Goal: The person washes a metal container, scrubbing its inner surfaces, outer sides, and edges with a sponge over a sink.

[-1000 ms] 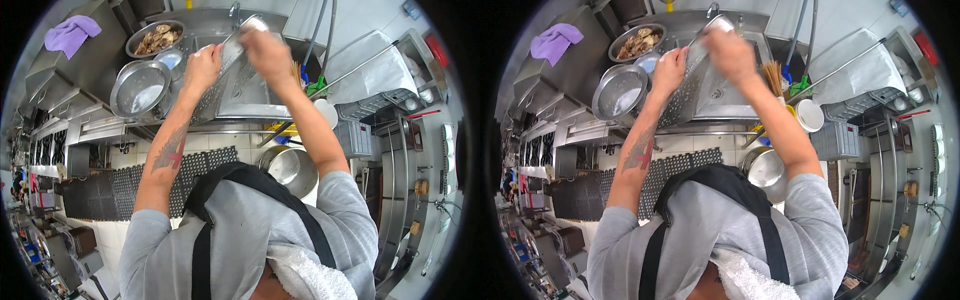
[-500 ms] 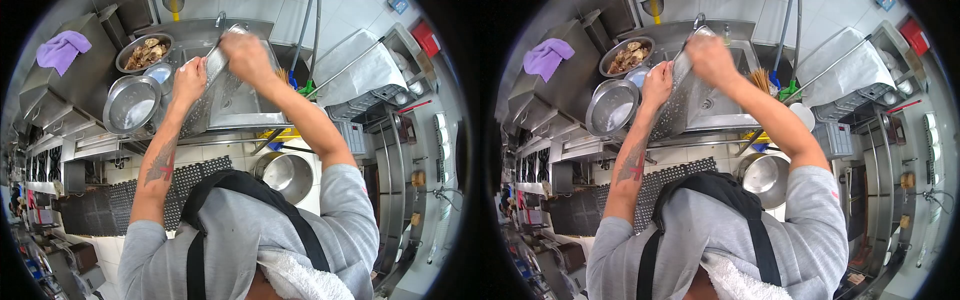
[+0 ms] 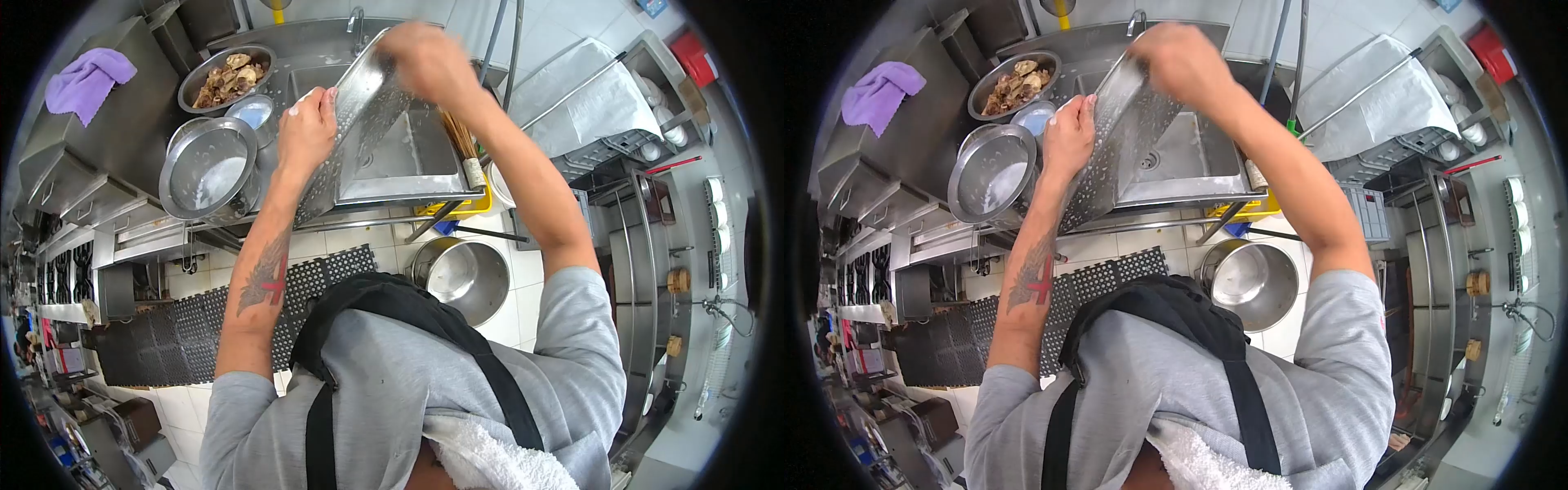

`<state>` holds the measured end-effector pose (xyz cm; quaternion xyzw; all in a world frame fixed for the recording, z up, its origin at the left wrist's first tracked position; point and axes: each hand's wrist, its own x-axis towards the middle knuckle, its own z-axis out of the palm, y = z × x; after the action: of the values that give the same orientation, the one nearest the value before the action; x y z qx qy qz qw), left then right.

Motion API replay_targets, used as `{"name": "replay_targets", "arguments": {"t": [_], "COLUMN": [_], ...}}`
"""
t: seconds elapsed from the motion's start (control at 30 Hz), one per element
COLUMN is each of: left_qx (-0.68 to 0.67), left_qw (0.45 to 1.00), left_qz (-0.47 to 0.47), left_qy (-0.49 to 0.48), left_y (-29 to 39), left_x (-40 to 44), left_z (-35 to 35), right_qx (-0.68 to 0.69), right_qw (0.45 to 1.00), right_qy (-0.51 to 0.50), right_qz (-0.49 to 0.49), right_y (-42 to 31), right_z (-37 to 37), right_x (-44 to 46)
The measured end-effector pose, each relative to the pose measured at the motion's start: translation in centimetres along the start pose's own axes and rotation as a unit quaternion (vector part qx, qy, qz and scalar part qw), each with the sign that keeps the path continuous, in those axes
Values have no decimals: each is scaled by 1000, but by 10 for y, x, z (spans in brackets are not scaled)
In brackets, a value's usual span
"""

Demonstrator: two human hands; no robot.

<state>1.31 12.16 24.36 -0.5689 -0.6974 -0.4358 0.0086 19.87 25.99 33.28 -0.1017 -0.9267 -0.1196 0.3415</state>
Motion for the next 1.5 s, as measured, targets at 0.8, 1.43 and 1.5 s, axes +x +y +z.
{"name": "replay_targets", "arguments": {"t": [0.8,1.43,1.5], "left_qx": [-85,-71,-65], "left_qw": [996,997,998], "left_qz": [-1,-7,-20], "left_qy": [30,11,-16], "left_y": [-1,-11,-5], "left_x": [-5,-3,-6], "left_z": [-5,-8,-17], "right_qx": [-80,-95,-33], "right_qw": [996,983,985], "right_qy": [39,63,71], "right_qz": [5,141,155], "right_y": [-34,45,33], "right_z": [31,-12,-18], "right_x": [-4,21,23]}}
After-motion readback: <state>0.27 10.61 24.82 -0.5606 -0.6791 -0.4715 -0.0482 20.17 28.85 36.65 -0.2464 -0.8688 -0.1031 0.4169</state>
